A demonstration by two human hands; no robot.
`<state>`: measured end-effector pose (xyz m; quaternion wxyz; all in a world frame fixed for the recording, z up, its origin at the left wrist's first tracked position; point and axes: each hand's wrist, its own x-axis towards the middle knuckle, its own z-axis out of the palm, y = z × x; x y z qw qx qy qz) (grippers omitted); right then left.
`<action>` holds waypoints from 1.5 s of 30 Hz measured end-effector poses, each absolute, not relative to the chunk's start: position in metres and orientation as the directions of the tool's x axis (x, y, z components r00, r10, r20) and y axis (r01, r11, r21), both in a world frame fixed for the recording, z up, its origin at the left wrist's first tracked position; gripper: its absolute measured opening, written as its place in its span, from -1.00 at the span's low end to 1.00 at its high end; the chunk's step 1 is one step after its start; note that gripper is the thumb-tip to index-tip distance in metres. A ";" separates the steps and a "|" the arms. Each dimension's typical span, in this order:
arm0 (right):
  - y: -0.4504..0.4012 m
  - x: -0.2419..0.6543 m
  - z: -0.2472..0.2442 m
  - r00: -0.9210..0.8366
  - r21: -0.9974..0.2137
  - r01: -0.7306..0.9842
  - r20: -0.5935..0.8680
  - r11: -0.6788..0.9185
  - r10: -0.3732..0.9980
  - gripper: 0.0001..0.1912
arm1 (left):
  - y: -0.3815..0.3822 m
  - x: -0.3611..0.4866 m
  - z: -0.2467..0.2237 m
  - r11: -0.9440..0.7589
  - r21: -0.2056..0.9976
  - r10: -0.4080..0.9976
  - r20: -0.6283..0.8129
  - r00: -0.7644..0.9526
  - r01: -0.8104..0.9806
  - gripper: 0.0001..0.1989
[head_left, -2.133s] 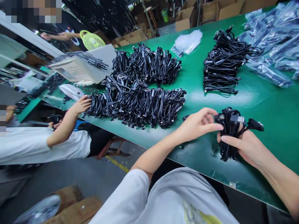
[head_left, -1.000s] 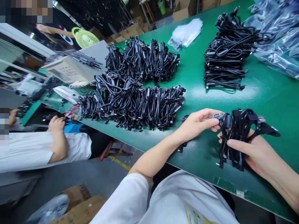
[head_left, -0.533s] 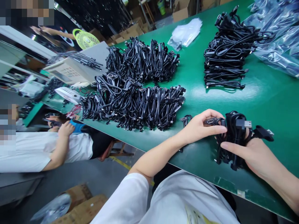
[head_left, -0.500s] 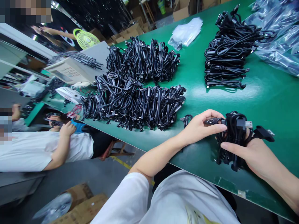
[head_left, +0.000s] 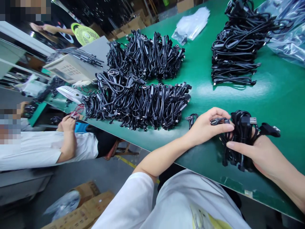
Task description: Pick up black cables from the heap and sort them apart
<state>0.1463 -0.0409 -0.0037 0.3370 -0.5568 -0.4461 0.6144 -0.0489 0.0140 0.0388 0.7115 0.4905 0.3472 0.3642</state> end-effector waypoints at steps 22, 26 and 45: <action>-0.022 0.157 0.044 0.113 -0.888 -0.402 -0.291 -0.224 0.950 -0.76 | -0.009 -0.036 0.027 0.465 0.881 0.610 -0.394 0.688 0.092 -0.53; -0.022 0.159 0.045 0.131 -0.900 -0.382 -0.277 -0.210 0.952 -0.75 | -0.012 -0.036 0.027 0.364 0.922 0.682 -0.362 0.635 0.135 -0.54; -0.021 0.142 0.035 0.201 -0.926 -0.326 -0.263 -0.189 0.944 -0.71 | -0.014 -0.039 0.025 -0.470 0.796 0.835 0.261 0.484 0.382 -0.65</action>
